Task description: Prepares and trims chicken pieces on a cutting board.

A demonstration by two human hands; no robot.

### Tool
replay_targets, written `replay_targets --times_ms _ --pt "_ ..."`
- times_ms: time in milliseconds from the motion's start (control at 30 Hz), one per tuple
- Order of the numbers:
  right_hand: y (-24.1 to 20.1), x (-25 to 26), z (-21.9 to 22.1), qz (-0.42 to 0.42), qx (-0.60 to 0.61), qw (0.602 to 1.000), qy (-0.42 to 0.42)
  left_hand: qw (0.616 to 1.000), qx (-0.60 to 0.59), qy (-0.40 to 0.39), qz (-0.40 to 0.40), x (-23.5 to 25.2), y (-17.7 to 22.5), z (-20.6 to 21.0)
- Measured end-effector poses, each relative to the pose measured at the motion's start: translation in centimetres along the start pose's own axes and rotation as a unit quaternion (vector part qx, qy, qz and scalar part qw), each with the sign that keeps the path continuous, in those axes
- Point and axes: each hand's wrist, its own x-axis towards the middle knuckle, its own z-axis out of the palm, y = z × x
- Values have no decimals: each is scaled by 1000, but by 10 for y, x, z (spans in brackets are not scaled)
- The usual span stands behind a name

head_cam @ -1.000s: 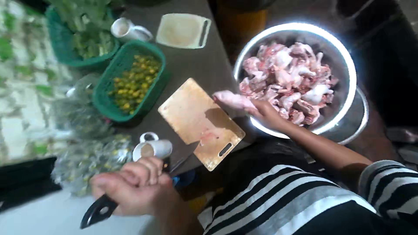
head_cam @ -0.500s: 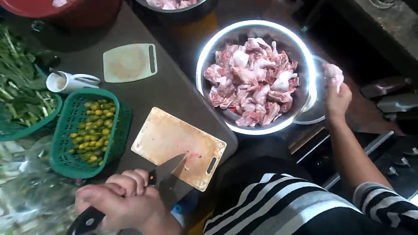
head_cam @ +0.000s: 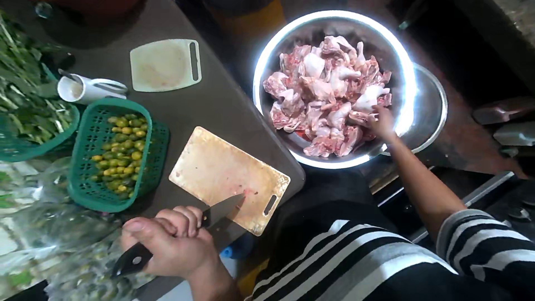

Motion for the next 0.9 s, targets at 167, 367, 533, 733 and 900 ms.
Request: replay_targets --times_ms 167,367,533,733,900 --pt "-5 27 36 37 -148 986 -61 1000 -3 -2 -5 -3 2 -5" --pt "-24 18 7 -1 -228 970 -88 1000 -14 21 8 -9 4 -17" --pt "-7 6 -48 -6 -10 999 -43 998 -23 63 2 -14 2 -32" --pt "-81 -41 -54 -24 342 935 -89 996 -60 63 9 -16 -4 -32" --pt "-176 -79 36 -33 445 870 -210 995 -49 89 20 -15 1 -37"
